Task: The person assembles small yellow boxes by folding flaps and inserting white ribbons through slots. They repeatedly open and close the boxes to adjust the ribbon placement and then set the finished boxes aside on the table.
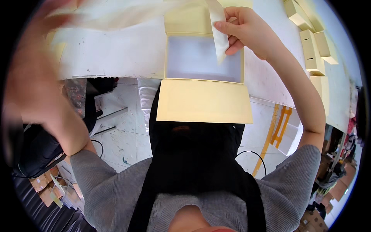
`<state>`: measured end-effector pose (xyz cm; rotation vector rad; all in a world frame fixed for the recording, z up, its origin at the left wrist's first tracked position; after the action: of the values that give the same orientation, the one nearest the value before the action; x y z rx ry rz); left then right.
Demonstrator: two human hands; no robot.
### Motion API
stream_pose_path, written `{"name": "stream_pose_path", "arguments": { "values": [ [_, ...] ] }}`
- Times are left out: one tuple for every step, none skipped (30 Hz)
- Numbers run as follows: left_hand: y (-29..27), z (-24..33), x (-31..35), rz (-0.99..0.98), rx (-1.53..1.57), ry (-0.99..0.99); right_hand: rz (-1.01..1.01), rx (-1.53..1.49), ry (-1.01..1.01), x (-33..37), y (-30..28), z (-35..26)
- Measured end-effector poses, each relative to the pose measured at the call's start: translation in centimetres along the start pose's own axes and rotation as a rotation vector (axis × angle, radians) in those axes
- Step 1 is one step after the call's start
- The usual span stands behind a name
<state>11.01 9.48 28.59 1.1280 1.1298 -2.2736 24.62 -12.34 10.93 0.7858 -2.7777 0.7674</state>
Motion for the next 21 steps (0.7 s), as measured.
{"name": "stream_pose_path", "arguments": {
  "values": [
    [5.7,0.4,2.7,-0.371,0.068,0.154,0.024,0.001,0.015,0.4,0.2,0.5],
    [10.0,0.7,6.1,-0.703,0.155,0.256,0.042,0.001,0.020,0.8,0.1,0.5],
    [11.7,1.2,7.8,-0.726,0.224,0.306,0.011,-0.052,-0.030,0.9,0.5,0.3],
    [13.0,1.5,9.3,-0.755,0.305,0.375,0.002,-0.113,-0.074,1.5,0.6,0.4],
    [13.2,1.0,10.1,-0.798,0.283,0.317,-0.004,-0.174,-0.119,1.9,0.7,0.5],
    [12.8,0.9,11.0,-0.833,0.276,0.271,-0.018,-0.112,-0.190,2.2,0.9,0.4],
    [12.8,0.6,12.1,-0.863,0.264,0.217,-0.044,-0.044,-0.261,2.3,1.7,0.1],
    [12.4,1.1,12.4,-0.731,0.237,0.268,-0.072,0.026,-0.330,2.5,2.2,-0.2],
    [11.8,2.0,13.0,-0.597,0.186,0.292,-0.040,0.239,-0.370,2.8,1.8,-0.7],
    [11.2,2.7,13.8,-0.471,0.131,0.307,0.010,0.226,-0.357,3.2,1.6,-0.8],
    [11.0,3.9,14.4,-0.366,0.072,0.370,0.057,0.213,-0.344,3.8,1.6,-0.9],
    [11.2,4.4,15.0,-0.342,0.053,0.341,0.113,0.216,-0.323,4.4,1.3,-1.0],
    [10.9,5.1,15.6,-0.317,0.032,0.310,0.108,0.282,-0.321,4.8,1.7,-1.4],
    [10.8,5.5,16.1,-0.292,0.011,0.279,0.102,0.349,-0.320,5.2,2.2,-1.9],
    [10.7,6.2,16.1,-0.224,-0.007,0.307,0.094,0.419,-0.321,5.3,2.4,-2.0],
    [10.8,6.6,16.2,-0.208,-0.032,0.300,0.103,0.480,-0.373,5.5,2.6,-2.4],
    [10.9,7.0,16.4,-0.193,-0.057,0.293,0.111,0.540,-0.426,5.6,2.8,-2.7],
    [10.7,7.3,16.6,-0.174,-0.083,0.290,0.123,0.601,-0.484,6.0,3.2,-3.2],
    [10.7,7.5,16.7,-0.170,-0.091,0.288,0.117,0.627,-0.485,6.1,3.4,-3.2],
    [10.7,7.7,16.9,-0.168,-0.102,0.294,0.111,0.652,-0.486,6.2,3.5,-3.2],
    [10.6,7.8,17.0,-0.165,-0.115,0.308,0.113,0.675,-0.491,6.3,3.5,-3.4]
  ]
}}
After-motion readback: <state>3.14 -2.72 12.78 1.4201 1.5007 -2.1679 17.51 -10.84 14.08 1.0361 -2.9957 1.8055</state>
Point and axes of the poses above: each hand's wrist, its own x-axis away from the middle knuckle, its own y-axis out of the palm, z = x × y, the point moved 10 cm from there along -x, towards the middle knuckle, and after that the axes turned 3 degrees about z, right-handed, at the moved point
